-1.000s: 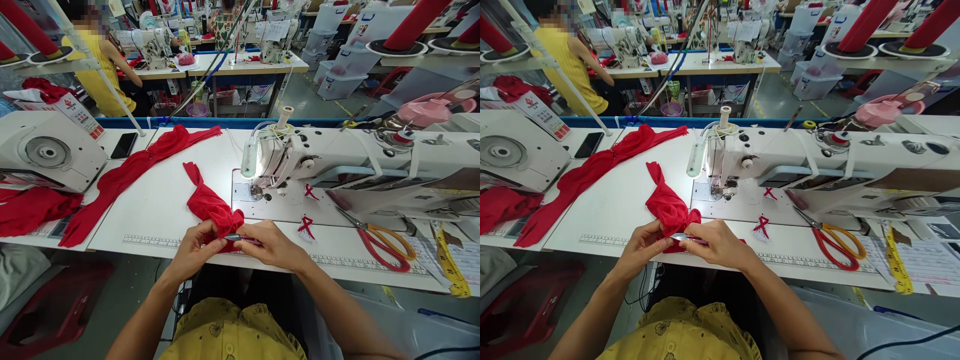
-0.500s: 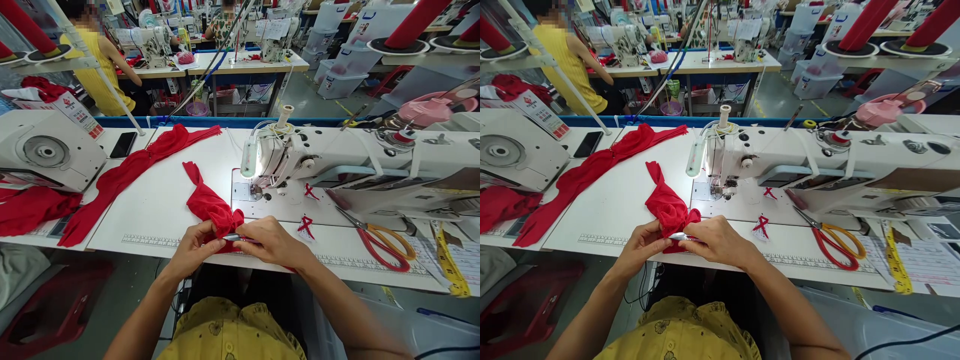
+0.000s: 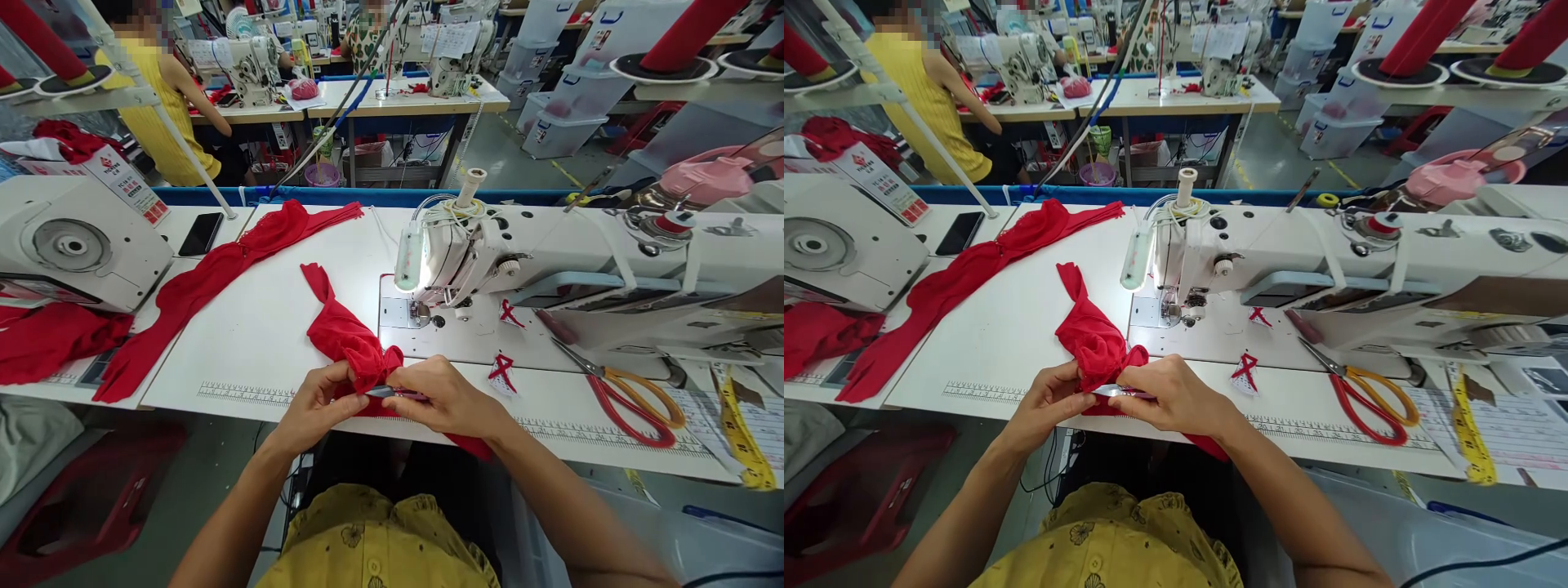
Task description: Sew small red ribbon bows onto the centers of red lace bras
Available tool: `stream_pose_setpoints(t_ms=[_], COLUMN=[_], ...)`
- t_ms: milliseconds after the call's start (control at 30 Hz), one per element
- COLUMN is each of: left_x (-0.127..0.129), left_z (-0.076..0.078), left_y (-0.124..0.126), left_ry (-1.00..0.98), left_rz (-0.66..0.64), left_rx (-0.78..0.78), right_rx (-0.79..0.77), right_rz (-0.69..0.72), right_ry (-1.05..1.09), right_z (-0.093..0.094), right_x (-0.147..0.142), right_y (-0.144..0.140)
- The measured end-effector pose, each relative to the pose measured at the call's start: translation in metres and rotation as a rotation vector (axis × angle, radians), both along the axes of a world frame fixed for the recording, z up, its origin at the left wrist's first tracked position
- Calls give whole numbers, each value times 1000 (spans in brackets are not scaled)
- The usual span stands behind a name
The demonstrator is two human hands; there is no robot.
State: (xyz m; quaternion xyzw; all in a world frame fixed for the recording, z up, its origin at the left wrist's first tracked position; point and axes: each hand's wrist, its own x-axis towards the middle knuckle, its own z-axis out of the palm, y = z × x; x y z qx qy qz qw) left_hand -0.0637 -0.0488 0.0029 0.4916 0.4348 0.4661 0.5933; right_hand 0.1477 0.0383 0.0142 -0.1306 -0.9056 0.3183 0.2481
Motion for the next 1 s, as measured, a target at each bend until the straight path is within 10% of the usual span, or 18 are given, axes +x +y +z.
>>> stream_pose_setpoints(t_ms=[200,467,667,1000], left_x=[1,7,0,2], left_z=[1,16,32,38], left_y=[1,-4,10,17], left_ry=[90,403,159,378], left_rz=[18,385,230,233], left_rx=[-4,178,98,132], right_rx=[-147,-30,133,302], right_rz=[12,-142,-185,-201], right_ry=[-20,-202,122,127], right_z=[-5,16,22,18], right_x=[-1,-3,-12,-23], right_y=[0,0,1,6])
